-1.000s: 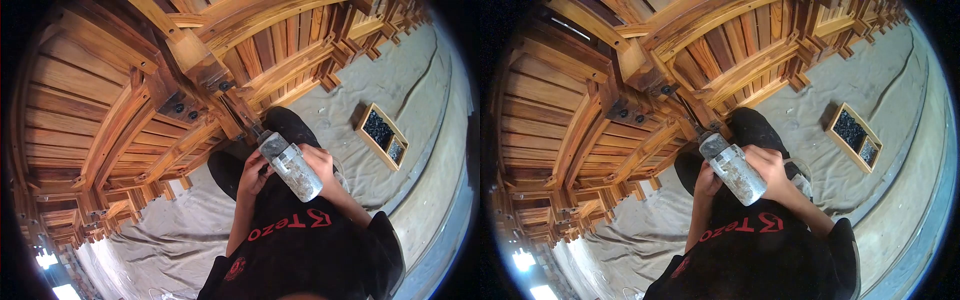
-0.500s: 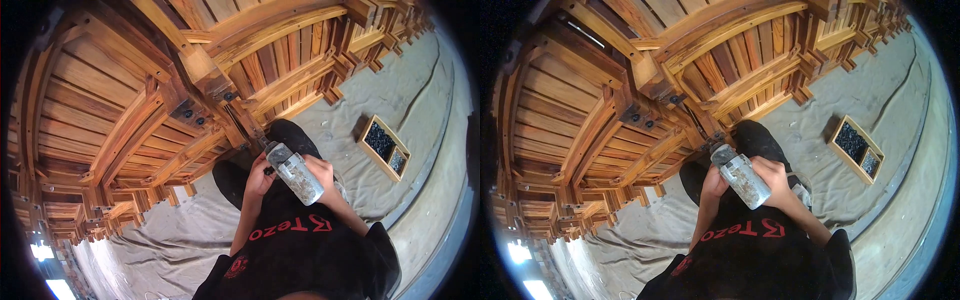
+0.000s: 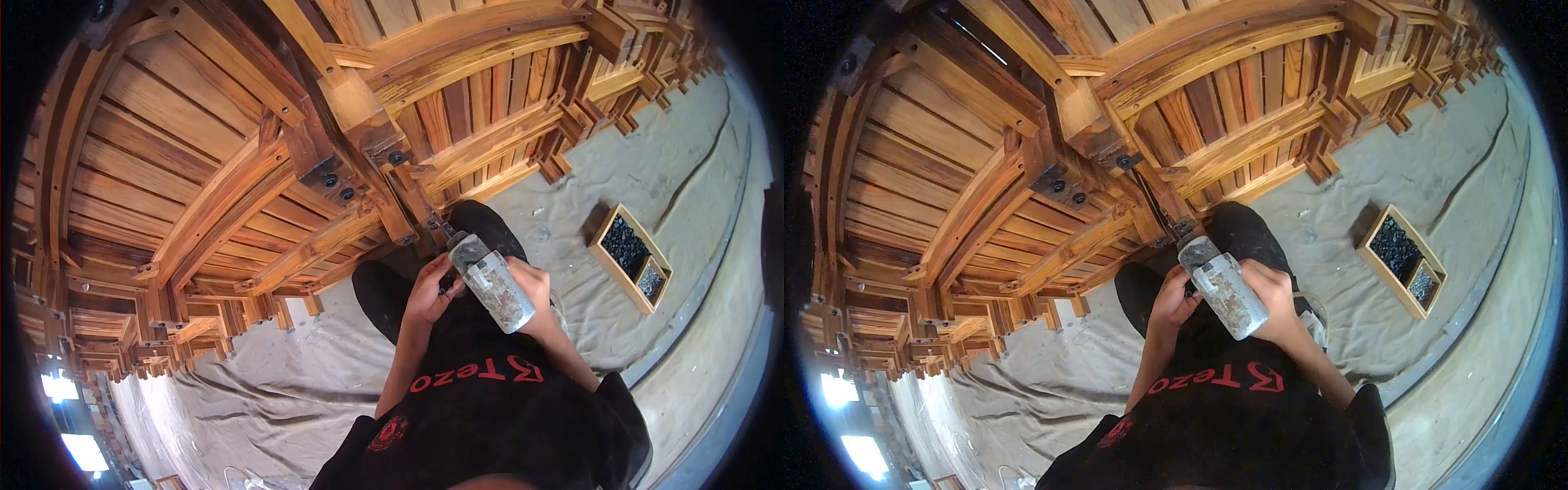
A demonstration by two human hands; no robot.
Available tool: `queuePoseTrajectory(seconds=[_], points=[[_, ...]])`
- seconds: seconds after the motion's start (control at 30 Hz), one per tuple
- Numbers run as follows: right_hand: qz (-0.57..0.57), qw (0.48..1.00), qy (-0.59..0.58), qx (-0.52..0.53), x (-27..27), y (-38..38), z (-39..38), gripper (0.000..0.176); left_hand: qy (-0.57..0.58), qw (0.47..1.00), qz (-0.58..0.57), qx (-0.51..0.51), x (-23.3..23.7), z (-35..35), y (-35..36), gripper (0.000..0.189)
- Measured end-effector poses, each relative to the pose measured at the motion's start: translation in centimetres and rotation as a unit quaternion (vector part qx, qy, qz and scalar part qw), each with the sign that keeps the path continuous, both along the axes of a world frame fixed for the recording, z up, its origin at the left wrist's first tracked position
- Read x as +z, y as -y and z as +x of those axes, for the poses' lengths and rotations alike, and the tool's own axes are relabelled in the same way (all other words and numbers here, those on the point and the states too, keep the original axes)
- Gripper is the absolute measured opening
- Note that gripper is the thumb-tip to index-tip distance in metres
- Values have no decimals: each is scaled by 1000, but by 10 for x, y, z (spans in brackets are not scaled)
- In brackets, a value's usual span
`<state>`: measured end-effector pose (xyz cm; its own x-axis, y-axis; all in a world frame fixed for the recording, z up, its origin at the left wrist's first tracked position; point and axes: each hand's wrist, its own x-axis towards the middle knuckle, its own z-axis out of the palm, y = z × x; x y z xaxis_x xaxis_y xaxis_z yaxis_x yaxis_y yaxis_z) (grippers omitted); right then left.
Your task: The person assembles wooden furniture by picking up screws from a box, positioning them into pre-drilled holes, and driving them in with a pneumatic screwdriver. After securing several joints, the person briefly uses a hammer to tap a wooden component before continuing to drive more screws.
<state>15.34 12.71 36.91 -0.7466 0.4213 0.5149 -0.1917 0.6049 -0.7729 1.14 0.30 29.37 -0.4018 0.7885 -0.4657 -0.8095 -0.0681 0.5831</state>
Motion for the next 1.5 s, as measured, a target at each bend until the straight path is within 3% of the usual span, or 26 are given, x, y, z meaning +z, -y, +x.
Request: queuePoseTrajectory(seconds=[0.17, 0.2, 0.33, 0.57, 0.73, 0.97, 1.23, 1.5], points=[[-4, 1000, 1, -2, -2, -2, -4, 26, -12, 999, -35, 31, 20, 1, -8, 22], [-7, 1000, -12, -4, -1, -2, -7, 26, -38, 998, 59, 0, 13, -5, -5, 22], [-19, 1000, -8, -10, -3, -2, -7, 26, -62, 993, 102, 0, 24, -18, 0, 34], [-8, 1000, 4, -1, -4, -6, 4, 26, -68, 988, 137, -21, 42, -30, 9, 35], [-11, 1000, 0, -4, -4, -7, 9, 24, -92, 987, 130, 28, 57, -27, 0, 15], [-28, 1000, -12, 7, -9, -11, 20, 24, -20, 982, 156, 105, 59, -29, -29, 12], [-33, 999, -11, 30, -14, -16, 26, 28, 13, 975, 215, 47, 58, -29, -32, 16], [-48, 999, -21, 8, -11, -26, 34, 28, -109, 984, 142, 13, 91, -27, -51, 22]])
